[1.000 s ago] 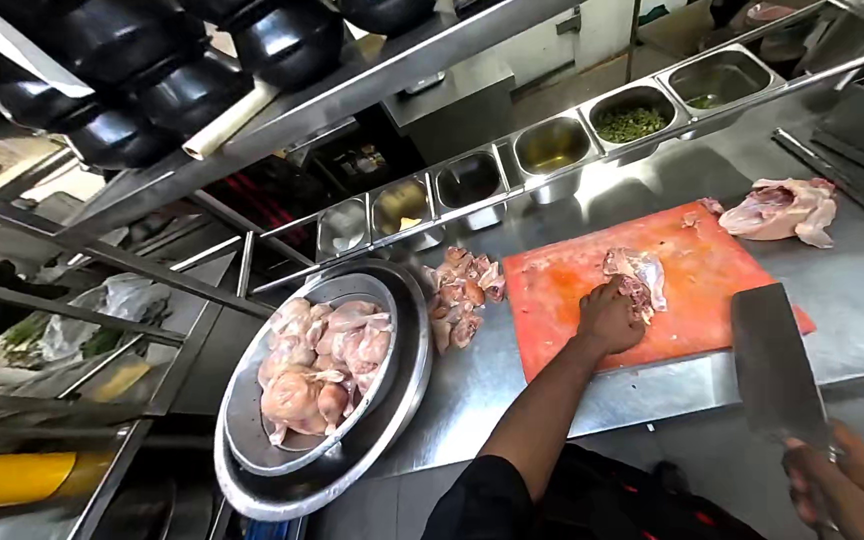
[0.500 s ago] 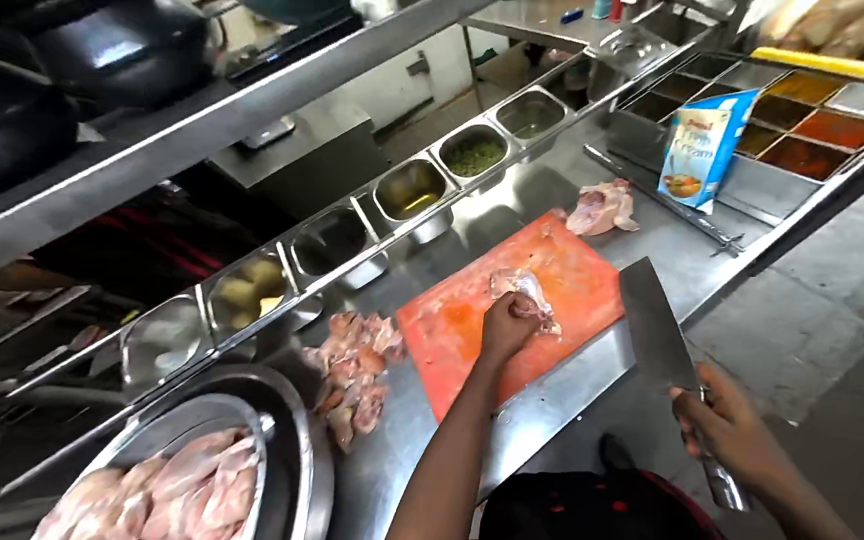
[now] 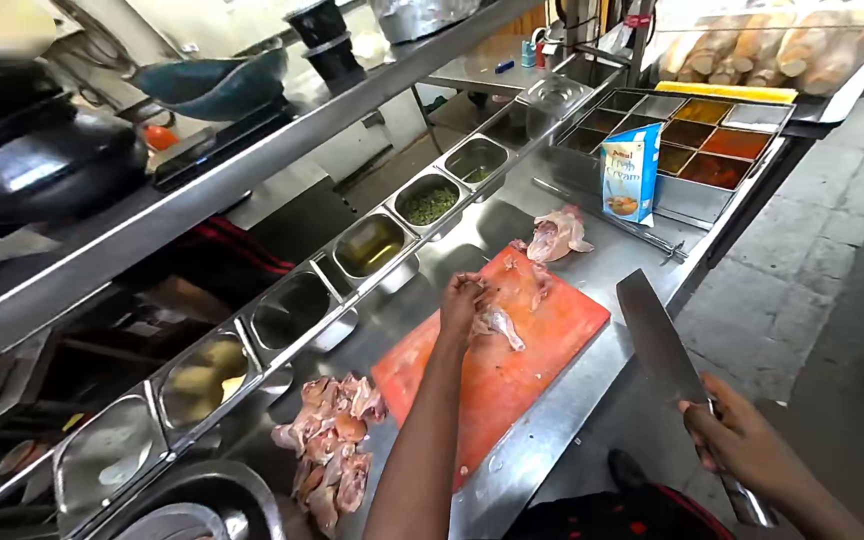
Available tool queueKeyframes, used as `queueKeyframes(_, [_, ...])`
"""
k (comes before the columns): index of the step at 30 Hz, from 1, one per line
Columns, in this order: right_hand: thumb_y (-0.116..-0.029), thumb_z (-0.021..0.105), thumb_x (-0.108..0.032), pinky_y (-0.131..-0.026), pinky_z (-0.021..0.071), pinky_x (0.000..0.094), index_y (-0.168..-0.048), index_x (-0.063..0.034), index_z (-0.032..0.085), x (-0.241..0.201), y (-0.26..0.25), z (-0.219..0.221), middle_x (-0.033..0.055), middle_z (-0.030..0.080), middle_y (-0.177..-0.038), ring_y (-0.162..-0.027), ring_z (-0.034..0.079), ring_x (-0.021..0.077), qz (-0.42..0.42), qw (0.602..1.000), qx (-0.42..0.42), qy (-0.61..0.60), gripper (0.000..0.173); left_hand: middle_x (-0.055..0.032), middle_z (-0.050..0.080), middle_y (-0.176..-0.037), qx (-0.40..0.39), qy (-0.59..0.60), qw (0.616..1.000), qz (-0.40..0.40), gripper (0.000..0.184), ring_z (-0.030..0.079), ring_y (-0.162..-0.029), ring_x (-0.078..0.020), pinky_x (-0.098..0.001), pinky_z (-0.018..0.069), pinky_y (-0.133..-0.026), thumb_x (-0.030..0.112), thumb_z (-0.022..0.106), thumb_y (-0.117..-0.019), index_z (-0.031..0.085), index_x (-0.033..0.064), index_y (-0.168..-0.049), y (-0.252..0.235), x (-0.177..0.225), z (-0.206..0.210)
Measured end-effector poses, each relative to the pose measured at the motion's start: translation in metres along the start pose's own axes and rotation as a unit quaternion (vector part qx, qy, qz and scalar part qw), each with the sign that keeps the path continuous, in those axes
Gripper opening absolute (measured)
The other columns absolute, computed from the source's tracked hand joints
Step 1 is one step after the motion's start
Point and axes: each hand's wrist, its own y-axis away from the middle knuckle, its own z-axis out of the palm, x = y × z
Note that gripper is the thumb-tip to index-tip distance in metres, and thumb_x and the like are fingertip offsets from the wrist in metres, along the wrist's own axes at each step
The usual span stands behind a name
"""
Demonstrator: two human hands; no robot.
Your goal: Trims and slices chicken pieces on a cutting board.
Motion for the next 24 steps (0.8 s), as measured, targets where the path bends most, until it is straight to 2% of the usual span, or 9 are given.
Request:
queueKeyframes(1, [-0.0979, 0.053, -0.026, -0.043, 0.0537, 0.0342, -0.131, -0.0137, 0.050, 0.001, 0.001, -0.001, 0.0025, 0.056, -0.066, -0.046, 0.058, 0.0165, 0.000, 1.000, 0.006, -0.001, 0.035, -0.0140, 0.066, -0.121, 0.018, -0.120, 0.993, 0.003, 0.028, 0.066, -0.107, -0.0258, -0.0468, 0.0562, -0.090, 0.013, 0.060, -0.1014, 0.059, 0.0040, -0.128, -0.004, -0.012, -0.008])
queueKeyframes(3, [-0.0975, 0.053, -0.026, -0.042, 0.0539, 0.0345, -0.130, -0.0136, 0.050, 0.001, 0.005, -0.001, 0.0028, 0.056, -0.065, -0.046, 0.058, 0.0171, 0.002, 1.000, 0.017, -0.007, 0.035, -0.0198, 0.059, -0.141, -0.007, -0.368, 0.930, -0.020, 0.055, 0.056, -0.130, -0.0400, -0.0653, 0.0469, -0.103, 0.031, 0.069, -0.0941, 0.056, 0.0107, -0.144, -0.008, -0.040, -0.026])
queueKeyframes(6, [-0.0970, 0.055, -0.026, -0.043, 0.0539, 0.0363, -0.131, -0.0139, 0.049, 0.001, 0.008, 0.000, 0.0041, 0.056, -0.065, -0.046, 0.059, 0.0185, 0.006, 1.000, 0.015, 0.004, 0.037, -0.0110, 0.048, -0.155, -0.120, -0.514, 0.849, -0.036, 0.067, 0.040, -0.143, -0.0421, -0.0720, 0.0370, -0.107, 0.044, 0.071, -0.0892, 0.052, 0.0286, -0.151, -0.010, -0.058, -0.043])
queueKeyframes(8, [-0.0976, 0.056, -0.026, -0.043, 0.0538, 0.0364, -0.128, -0.0140, 0.050, -0.001, 0.009, 0.002, 0.0052, 0.057, -0.066, -0.047, 0.059, 0.0194, 0.014, 1.000, 0.009, 0.015, 0.034, -0.0122, 0.057, -0.142, -0.167, -0.532, 0.830, -0.018, 0.074, 0.050, -0.132, -0.0401, -0.0678, 0.0413, -0.104, 0.038, 0.080, -0.0796, 0.054, 0.0262, -0.148, -0.009, -0.048, -0.046])
queueKeyframes(10, [-0.0987, 0.056, -0.028, -0.044, 0.0546, 0.0372, -0.130, -0.0139, 0.050, -0.005, 0.011, 0.004, 0.0062, 0.058, -0.069, -0.049, 0.060, 0.0203, 0.026, 0.999, -0.005, 0.030, 0.035, -0.0149, 0.068, -0.120, -0.203, -0.545, 0.814, -0.019, 0.064, 0.061, -0.117, -0.0383, -0.0628, 0.0493, -0.099, 0.033, 0.084, -0.0758, 0.061, 0.0157, -0.133, -0.011, -0.038, -0.047])
queueKeyframes(12, [-0.0987, 0.056, -0.029, -0.045, 0.0550, 0.0374, -0.132, -0.0140, 0.049, -0.010, 0.009, 0.009, 0.0055, 0.058, -0.069, -0.049, 0.060, 0.0198, 0.021, 0.999, -0.018, 0.039, 0.037, -0.0181, 0.064, -0.123, -0.223, -0.589, 0.775, -0.048, 0.044, 0.059, -0.119, -0.0404, -0.0639, 0.0510, -0.095, 0.034, 0.083, -0.0744, 0.073, 0.0128, -0.112, -0.016, -0.028, -0.047])
queueKeyframes(13, [-0.0985, 0.056, -0.029, -0.044, 0.0549, 0.0372, -0.132, -0.0141, 0.049, -0.013, 0.008, 0.012, 0.0050, 0.058, -0.070, -0.049, 0.060, 0.0194, 0.018, 0.999, -0.026, 0.040, 0.038, -0.0189, 0.061, -0.128, -0.230, -0.614, 0.752, -0.067, 0.041, 0.058, -0.120, -0.0405, -0.0634, 0.0512, -0.096, 0.035, 0.083, -0.0761, 0.074, 0.0134, -0.109, -0.015, -0.024, -0.045])
queueKeyframes(18, [-0.0991, 0.055, -0.032, -0.045, 0.0553, 0.0364, -0.126, -0.0142, 0.051, -0.019, 0.004, 0.022, 0.0045, 0.058, -0.069, -0.049, 0.060, 0.0189, -0.019, 0.997, -0.063, 0.050, 0.032, -0.0154, 0.066, -0.122, -0.269, -0.660, 0.701, 0.000, 0.028, 0.064, -0.116, -0.0334, -0.0567, 0.0527, -0.099, 0.028, 0.072, -0.0936, 0.074, 0.0097, -0.114, -0.001, -0.011, -0.058])
queueKeyframes(24, [-0.0997, 0.056, -0.031, -0.045, 0.0558, 0.0376, -0.126, -0.0150, 0.052, -0.010, 0.003, 0.029, 0.0058, 0.060, -0.070, -0.049, 0.061, 0.0201, -0.022, 0.995, -0.084, 0.048, 0.031, -0.0144, 0.073, -0.103, -0.278, -0.606, 0.745, 0.034, 0.021, 0.070, -0.101, -0.0296, -0.0530, 0.0542, -0.096, 0.021, 0.062, -0.1017, 0.073, 0.0051, -0.109, 0.015, 0.012, -0.086])
